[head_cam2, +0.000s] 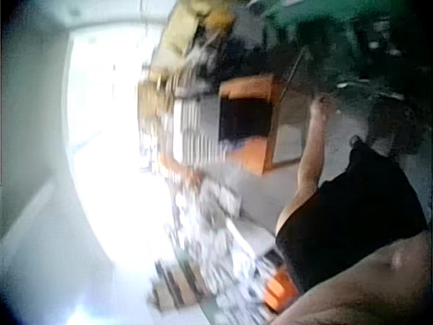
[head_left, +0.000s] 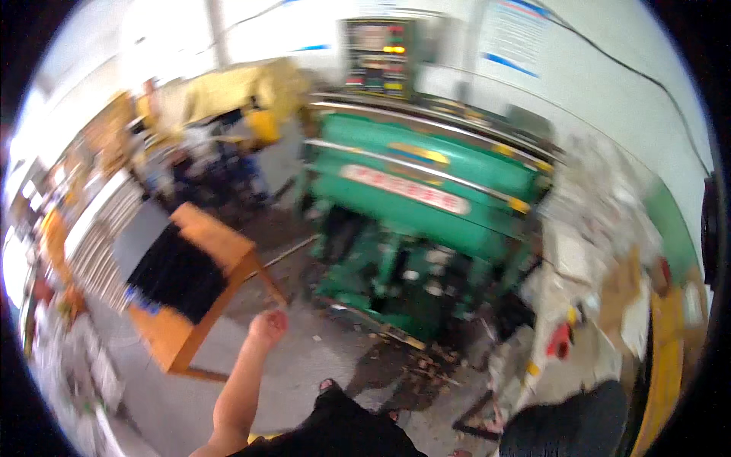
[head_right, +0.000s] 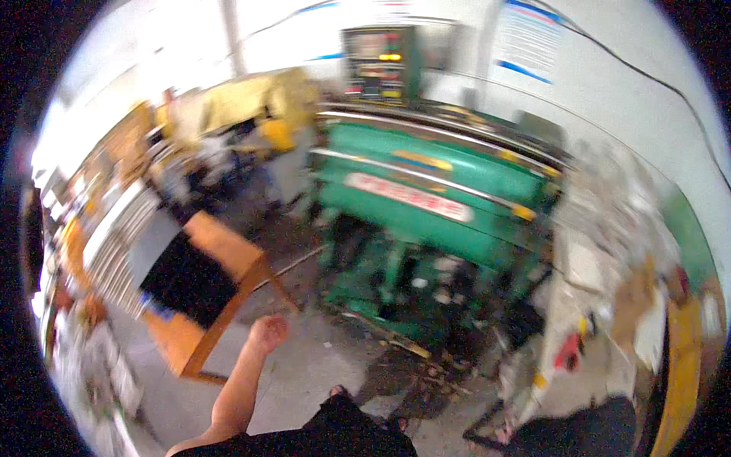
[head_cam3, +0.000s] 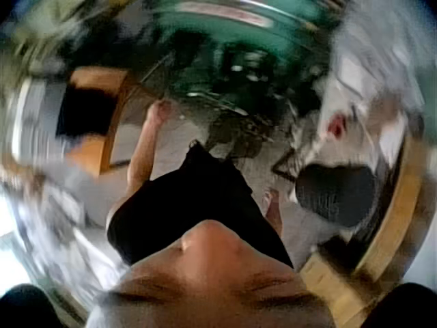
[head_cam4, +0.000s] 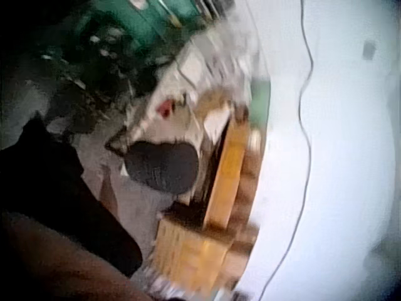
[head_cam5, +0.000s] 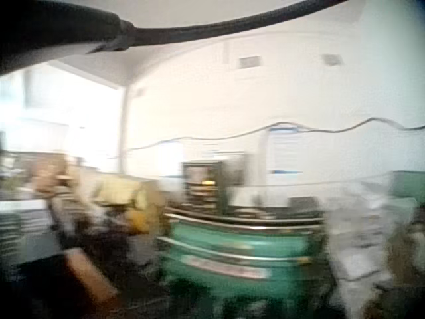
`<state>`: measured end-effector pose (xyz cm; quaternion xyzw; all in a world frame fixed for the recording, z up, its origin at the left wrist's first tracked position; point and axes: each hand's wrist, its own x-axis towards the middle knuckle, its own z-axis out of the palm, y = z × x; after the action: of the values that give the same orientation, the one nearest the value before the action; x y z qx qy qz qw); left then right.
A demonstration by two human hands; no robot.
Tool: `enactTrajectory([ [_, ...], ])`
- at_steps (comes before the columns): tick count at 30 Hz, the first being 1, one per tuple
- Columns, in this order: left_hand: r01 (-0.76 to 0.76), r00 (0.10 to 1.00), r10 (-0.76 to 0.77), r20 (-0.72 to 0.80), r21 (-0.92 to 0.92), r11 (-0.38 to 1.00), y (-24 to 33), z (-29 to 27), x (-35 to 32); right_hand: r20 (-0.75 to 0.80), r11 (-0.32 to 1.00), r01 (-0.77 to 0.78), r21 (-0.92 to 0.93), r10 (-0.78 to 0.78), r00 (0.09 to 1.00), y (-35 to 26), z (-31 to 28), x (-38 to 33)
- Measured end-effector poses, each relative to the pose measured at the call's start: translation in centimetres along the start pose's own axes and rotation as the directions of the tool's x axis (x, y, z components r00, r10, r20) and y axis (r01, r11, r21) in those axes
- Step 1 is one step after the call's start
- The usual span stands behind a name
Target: The person places black circular and rectangular sheets onto an industrial press machine, cycles the press, and then collects and stacks the items.
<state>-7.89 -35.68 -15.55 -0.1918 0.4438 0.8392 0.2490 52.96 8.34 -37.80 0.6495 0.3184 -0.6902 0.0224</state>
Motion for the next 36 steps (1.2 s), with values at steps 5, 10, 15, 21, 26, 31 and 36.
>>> enactTrajectory([
  [5,-0.649,0.454,0.781,-0.429,0.441,0.62,14.7,-11.3,-8.7,0.092,0.937,0.1,-0.336,-0.073,0.993,-6.5,10.8,-0.1],
  [10,-0.256,-0.222,0.952,-0.211,0.955,0.151,27.2,-18.4,-16.9,0.392,0.686,0.309,-0.658,-0.038,0.919,-9.8,27.5,-0.2],
  [15,-0.344,0.361,0.842,-0.401,0.782,0.519,31.9,-19.3,-15.5,0.562,0.473,0.487,-0.735,0.023,0.827,-11.0,40.2,-9.1],
  [21,-0.504,0.429,0.703,-0.567,0.496,0.707,32.4,-19.8,-14.7,0.535,0.42,0.455,-0.785,0.09,0.84,-9.2,44.0,-10.5],
  [26,-0.478,0.338,0.737,-0.586,0.568,0.671,33.2,-22.1,-16.2,0.421,0.54,0.311,-0.782,0.09,0.903,-7.0,40.2,-2.1],
  [31,-0.731,0.604,0.715,-0.352,0.113,0.673,26.7,-19.2,-20.9,0.376,0.691,0.296,-0.66,-0.039,0.926,-8.9,35.1,0.1],
  [36,-0.645,0.445,0.698,-0.561,0.341,0.684,26.8,-26.2,-23.5,0.652,0.487,0.527,-0.697,0.125,0.748,-16.3,41.6,-15.1],
])
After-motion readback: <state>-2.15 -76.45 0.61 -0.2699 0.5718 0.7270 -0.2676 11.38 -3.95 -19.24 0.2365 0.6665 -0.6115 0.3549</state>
